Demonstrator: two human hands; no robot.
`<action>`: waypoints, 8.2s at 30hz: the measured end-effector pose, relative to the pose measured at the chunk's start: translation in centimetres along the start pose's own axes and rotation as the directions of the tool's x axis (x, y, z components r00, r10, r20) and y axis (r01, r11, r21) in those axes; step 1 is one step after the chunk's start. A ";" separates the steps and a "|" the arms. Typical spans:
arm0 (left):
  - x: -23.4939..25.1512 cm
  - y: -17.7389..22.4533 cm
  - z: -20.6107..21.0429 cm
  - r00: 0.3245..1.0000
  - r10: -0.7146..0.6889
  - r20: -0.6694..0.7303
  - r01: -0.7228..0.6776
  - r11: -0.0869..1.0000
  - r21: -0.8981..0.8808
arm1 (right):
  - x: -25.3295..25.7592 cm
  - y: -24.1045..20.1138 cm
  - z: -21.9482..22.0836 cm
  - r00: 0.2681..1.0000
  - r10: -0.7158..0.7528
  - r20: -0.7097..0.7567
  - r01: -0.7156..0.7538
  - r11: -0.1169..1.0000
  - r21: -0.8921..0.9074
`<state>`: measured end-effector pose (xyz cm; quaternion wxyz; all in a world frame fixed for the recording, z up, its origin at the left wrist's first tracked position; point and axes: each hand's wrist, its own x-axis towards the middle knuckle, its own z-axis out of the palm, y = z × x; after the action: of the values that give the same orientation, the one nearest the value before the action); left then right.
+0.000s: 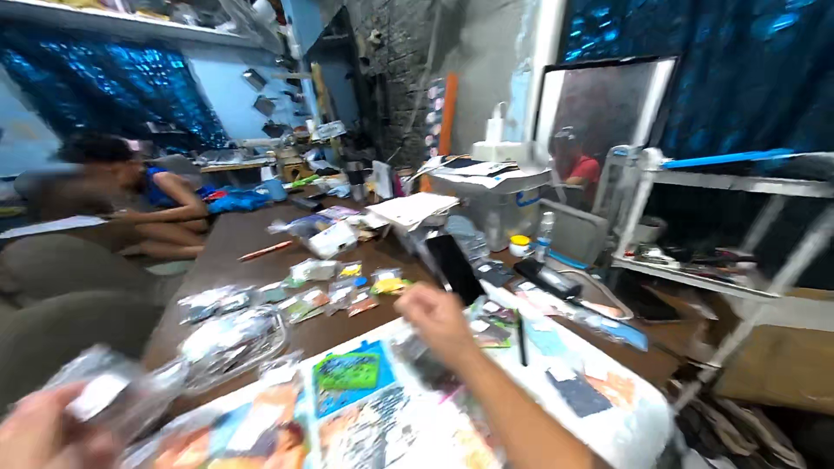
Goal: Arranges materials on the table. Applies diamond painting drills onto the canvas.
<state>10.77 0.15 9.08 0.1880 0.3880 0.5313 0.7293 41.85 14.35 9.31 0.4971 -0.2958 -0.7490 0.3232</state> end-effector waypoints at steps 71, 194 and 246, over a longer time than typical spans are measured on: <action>-1.3 -0.8 2.4 0.827 -0.433 0.358 0.489 0.868 -0.081 | 1.9 1.3 -4.5 0.399 0.835 0.380 -0.002 0.415 -0.910; 3.2 -6.6 -2.9 0.896 -0.283 -0.342 0.247 0.958 -0.145 | -0.9 -0.7 7.1 0.856 0.190 0.480 0.302 0.571 -0.764; 1.1 -4.7 0.3 0.917 -0.353 0.185 0.317 0.928 0.198 | -11.2 -6.3 -6.6 0.900 0.123 0.418 0.208 0.722 -0.660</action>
<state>9.62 2.82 5.23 0.3345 0.3824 0.6244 0.5933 50.98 3.19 9.95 0.1790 -0.3619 -0.9124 0.0667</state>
